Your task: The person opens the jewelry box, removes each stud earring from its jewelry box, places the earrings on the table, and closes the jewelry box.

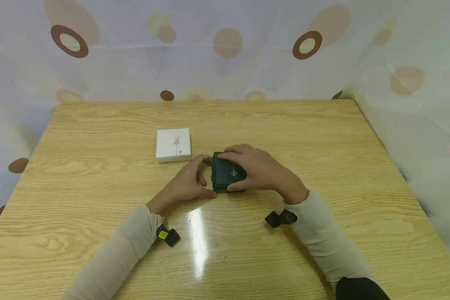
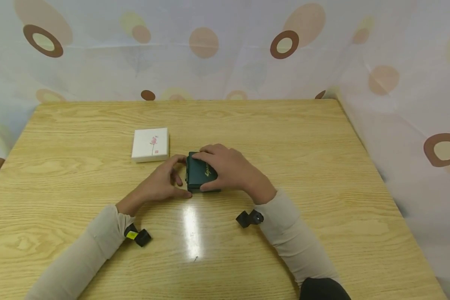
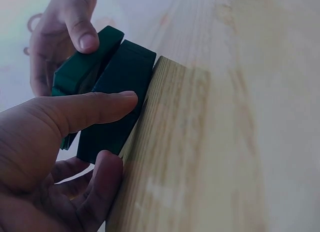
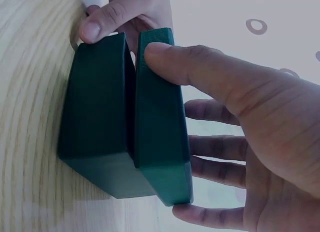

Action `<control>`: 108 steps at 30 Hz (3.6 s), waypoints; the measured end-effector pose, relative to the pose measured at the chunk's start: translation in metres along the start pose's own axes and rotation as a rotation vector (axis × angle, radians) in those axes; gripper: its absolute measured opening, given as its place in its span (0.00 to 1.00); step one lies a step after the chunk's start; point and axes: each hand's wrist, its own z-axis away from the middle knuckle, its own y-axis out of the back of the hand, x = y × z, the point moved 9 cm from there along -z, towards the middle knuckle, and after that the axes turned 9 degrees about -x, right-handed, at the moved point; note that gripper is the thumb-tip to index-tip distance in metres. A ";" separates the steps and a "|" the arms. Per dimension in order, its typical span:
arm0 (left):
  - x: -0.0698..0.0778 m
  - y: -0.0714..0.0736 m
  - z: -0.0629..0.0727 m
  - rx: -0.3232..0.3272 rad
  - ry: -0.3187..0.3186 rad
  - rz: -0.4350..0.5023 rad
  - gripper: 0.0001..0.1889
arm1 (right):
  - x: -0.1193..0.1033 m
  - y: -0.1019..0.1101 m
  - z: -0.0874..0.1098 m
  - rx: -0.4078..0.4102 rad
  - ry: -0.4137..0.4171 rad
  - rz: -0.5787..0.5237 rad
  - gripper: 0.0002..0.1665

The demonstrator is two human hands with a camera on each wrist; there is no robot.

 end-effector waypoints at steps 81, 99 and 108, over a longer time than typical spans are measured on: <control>0.000 0.000 0.003 0.006 -0.003 -0.019 0.55 | -0.001 -0.019 -0.013 -0.025 0.000 -0.019 0.49; -0.001 0.001 0.003 0.009 0.042 -0.046 0.55 | 0.016 -0.016 -0.006 -0.072 -0.011 -0.129 0.45; -0.005 -0.001 0.002 0.015 0.052 -0.026 0.55 | 0.011 -0.019 -0.008 -0.098 0.024 -0.166 0.47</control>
